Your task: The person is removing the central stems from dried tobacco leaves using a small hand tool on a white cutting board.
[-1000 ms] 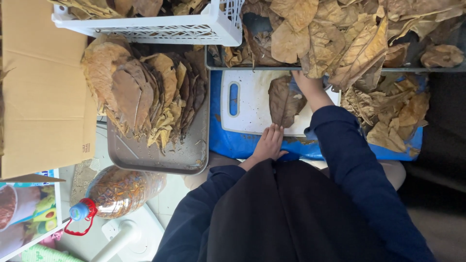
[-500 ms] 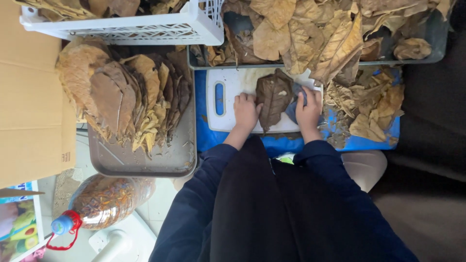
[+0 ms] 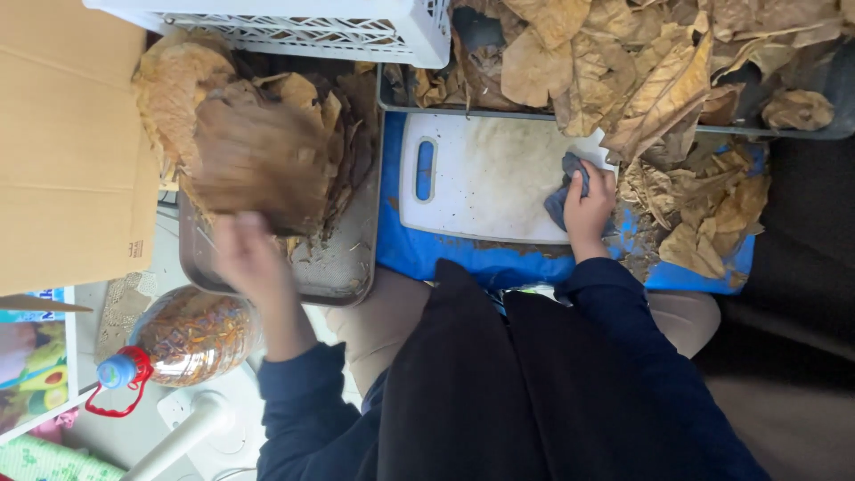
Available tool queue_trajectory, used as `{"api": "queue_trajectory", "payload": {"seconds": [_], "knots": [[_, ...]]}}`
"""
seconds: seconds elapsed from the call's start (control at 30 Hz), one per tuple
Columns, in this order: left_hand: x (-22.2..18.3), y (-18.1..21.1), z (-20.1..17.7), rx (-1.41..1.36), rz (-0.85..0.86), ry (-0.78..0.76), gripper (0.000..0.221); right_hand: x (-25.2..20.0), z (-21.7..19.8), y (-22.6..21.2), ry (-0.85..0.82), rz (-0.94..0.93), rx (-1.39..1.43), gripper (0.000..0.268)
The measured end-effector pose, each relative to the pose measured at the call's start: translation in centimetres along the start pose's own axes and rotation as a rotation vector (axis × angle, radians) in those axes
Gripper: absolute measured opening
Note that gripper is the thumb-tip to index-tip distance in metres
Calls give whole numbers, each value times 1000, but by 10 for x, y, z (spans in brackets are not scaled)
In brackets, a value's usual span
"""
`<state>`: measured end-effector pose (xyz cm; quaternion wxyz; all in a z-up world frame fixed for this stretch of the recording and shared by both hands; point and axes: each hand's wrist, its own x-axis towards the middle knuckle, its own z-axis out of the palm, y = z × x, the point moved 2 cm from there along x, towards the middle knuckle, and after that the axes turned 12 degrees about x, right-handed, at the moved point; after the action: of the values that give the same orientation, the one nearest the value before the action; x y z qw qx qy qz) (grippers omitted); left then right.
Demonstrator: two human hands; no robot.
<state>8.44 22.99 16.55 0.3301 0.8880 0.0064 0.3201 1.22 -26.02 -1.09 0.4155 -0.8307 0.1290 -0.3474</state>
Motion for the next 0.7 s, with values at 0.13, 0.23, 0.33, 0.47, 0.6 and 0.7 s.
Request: {"api": "queue_trajectory", "payload": {"seconds": [0.13,0.23,0.33,0.47,0.6,0.7], "knots": [[54,38,-27,263,133,306,18,0,-2,-11,-43,-3,-29,22],[55,-2,13,533,77,41,60,1,-3,-9,-37,10,-13,22],[47,-24,47,528,407,-126,43,1,0,-4,-29,-13,-26,18],[47,-2,37,387,266,-403,45,2,5,-2,-108,-54,-89,19],[60,21,34,425,352,-96,39,0,11,8,-167,-96,-175,21],[53,48,75,196,463,-16,16,4,9,0,-172,-77,-143,20]]}}
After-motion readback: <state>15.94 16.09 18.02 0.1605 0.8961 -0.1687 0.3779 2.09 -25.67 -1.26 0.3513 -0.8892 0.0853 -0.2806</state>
